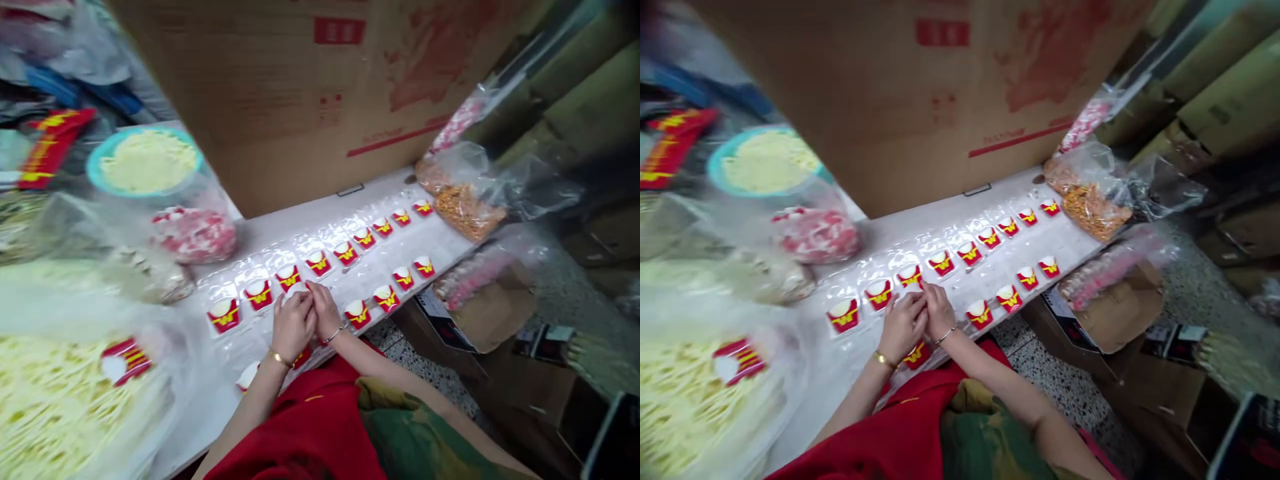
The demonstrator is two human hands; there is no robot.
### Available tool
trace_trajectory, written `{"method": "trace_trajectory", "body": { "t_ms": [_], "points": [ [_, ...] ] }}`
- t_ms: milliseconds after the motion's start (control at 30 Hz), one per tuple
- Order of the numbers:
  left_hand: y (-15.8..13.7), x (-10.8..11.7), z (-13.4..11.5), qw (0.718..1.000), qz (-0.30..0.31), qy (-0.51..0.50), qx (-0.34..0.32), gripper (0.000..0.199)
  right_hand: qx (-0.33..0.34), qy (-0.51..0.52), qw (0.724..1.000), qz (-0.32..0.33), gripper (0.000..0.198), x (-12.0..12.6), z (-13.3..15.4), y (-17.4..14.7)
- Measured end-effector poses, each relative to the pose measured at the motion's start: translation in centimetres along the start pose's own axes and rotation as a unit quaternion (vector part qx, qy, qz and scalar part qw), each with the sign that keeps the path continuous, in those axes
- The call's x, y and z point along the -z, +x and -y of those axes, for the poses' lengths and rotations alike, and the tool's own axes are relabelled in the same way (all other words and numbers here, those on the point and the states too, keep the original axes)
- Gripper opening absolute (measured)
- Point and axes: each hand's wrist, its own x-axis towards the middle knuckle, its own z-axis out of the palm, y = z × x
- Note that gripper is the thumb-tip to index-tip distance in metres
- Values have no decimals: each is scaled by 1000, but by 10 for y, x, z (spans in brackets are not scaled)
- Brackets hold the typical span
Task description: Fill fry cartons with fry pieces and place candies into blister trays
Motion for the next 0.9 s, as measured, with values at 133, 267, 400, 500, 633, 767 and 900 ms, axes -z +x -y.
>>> {"method": "trace_trajectory", "body": {
  "t_ms": [133,267,400,500,633,767,900],
  "points": [
    [98,-81,-85,987,125,-66,-81,26,-90,-44,991,-85,48,100,-99,-8],
    [187,-171,-168,965,162,-120,-169,22,-139,-117,973,-146,51,201,-194,-13],
    [268,-254,-242,952,177,-131,-211,22,-177,-172,949,-197,60,287,-285,-8],
    [316,-307,-279,952,206,-93,-208,23,-180,-210,944,-179,58,327,-346,-5],
    [350,-358,-293,949,243,-51,-192,23,-203,-269,935,-113,51,345,-402,-11],
    [359,-382,-286,941,274,-13,-197,17,-235,-287,926,-69,48,338,-427,-17],
    [353,-378,-284,936,278,-3,-218,17,-270,-299,914,-37,44,332,-432,-13]
  ]
}}
